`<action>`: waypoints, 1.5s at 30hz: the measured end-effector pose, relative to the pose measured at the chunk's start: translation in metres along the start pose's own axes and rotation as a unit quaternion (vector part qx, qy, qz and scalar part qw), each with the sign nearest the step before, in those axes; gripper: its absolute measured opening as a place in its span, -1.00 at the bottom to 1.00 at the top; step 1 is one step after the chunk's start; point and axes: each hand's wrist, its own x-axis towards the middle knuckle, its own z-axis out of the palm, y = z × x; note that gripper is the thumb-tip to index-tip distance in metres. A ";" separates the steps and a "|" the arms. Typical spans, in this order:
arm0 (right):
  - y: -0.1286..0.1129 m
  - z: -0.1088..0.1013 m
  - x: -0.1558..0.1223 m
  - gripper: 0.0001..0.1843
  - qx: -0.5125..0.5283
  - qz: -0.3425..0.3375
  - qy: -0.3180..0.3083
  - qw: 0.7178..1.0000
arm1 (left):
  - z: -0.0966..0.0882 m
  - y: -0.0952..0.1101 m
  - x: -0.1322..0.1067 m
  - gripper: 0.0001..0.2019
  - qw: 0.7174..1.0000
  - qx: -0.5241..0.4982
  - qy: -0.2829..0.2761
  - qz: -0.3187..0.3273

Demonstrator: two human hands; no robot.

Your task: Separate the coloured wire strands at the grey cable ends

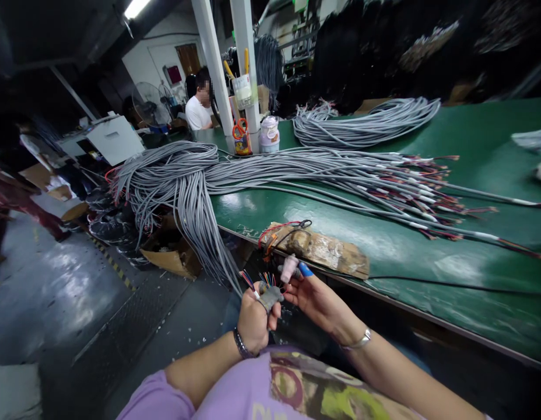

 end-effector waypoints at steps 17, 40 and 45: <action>0.004 0.014 -0.021 -0.66 -0.328 -0.051 -0.063 0.941 | -0.020 -0.008 -0.009 -0.67 0.971 0.187 -0.146 -0.031; 0.008 0.003 -0.014 -0.81 0.017 -0.069 0.115 0.991 | -0.020 -0.010 -0.004 -0.68 0.998 0.045 0.039 0.025; 0.003 -0.002 -0.011 -0.70 0.005 -0.006 0.065 0.998 | -0.014 -0.003 -0.007 -0.66 0.999 0.027 0.017 0.032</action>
